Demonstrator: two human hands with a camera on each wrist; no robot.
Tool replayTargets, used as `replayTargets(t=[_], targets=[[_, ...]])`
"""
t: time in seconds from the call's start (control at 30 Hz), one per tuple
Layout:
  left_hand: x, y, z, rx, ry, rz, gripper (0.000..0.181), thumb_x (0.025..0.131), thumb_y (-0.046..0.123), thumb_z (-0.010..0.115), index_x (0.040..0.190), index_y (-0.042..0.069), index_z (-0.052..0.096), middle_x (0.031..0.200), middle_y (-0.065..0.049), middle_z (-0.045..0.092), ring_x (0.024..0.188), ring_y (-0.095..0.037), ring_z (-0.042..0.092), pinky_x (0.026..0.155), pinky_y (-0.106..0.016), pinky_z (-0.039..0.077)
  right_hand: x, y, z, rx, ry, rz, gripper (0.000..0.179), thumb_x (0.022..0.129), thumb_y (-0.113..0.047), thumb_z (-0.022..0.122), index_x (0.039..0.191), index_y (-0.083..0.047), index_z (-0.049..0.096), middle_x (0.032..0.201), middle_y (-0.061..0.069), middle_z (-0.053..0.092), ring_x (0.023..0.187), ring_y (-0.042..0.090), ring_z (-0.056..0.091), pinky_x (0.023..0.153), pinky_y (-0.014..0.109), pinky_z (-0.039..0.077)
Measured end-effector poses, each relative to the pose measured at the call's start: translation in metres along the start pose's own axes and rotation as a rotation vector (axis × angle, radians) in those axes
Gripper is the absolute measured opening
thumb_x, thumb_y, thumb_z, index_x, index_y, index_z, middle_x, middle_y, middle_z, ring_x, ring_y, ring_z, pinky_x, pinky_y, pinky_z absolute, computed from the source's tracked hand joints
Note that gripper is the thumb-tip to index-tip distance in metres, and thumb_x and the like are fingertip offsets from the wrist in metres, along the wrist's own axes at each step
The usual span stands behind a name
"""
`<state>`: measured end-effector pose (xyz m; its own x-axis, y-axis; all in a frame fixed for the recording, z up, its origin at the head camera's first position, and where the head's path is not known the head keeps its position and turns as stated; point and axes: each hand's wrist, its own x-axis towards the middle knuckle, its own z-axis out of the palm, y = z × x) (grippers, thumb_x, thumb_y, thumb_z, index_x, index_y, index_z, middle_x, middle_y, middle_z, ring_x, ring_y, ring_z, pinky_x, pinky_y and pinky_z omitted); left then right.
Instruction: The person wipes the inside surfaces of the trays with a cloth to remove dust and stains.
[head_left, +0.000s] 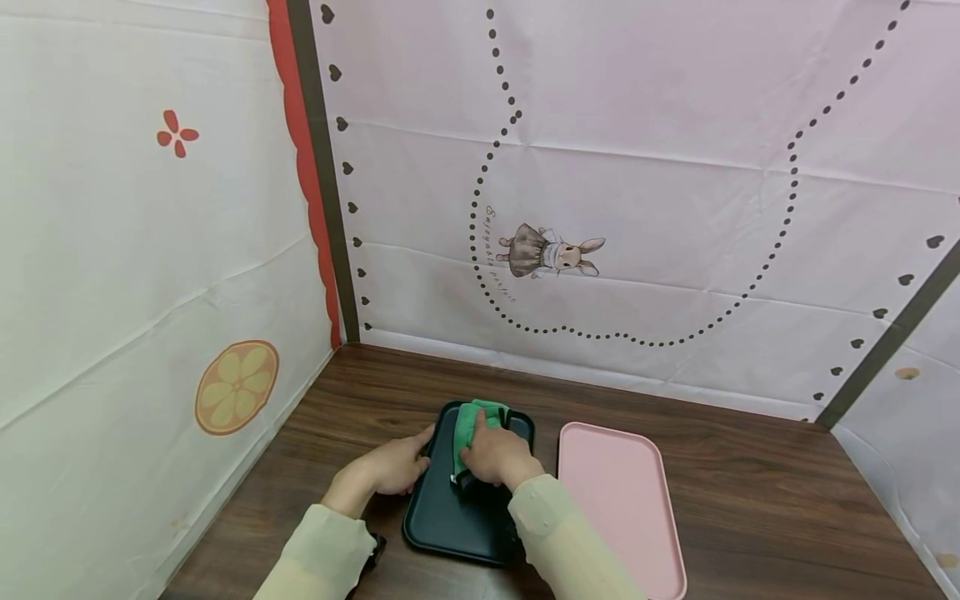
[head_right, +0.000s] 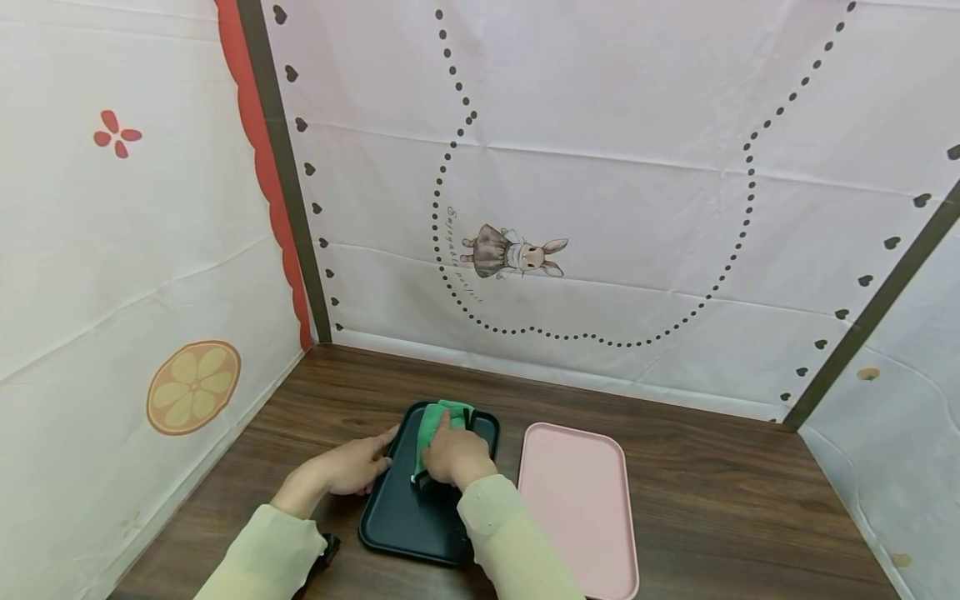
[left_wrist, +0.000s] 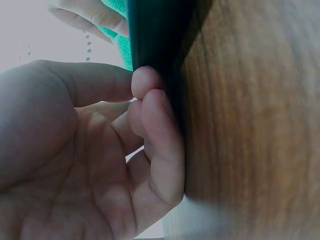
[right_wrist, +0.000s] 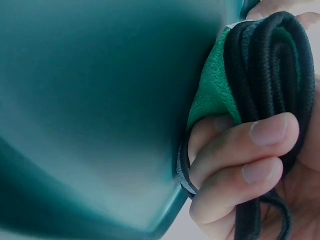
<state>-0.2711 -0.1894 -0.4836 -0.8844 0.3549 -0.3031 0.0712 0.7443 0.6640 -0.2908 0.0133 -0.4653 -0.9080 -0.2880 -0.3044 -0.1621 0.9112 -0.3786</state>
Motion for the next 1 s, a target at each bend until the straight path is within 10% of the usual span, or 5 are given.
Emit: replayTargets(t=[1.0], targets=[[-0.004,0.005,0.003,-0.038,0.049,-0.027,0.062,0.108,0.01,0.05,0.165,0.009,0.027,0.068,-0.007,0.061,0.057,-0.019,0.055,0.055,-0.032,0.044,0.008,-0.012,0.004,-0.032,-0.014,0.01,0.08,0.107,-0.043,0.054,0.168,-0.01,0.013,0.057,0.005,0.062,0.048,0.018,0.058,0.048,0.033,0.042]])
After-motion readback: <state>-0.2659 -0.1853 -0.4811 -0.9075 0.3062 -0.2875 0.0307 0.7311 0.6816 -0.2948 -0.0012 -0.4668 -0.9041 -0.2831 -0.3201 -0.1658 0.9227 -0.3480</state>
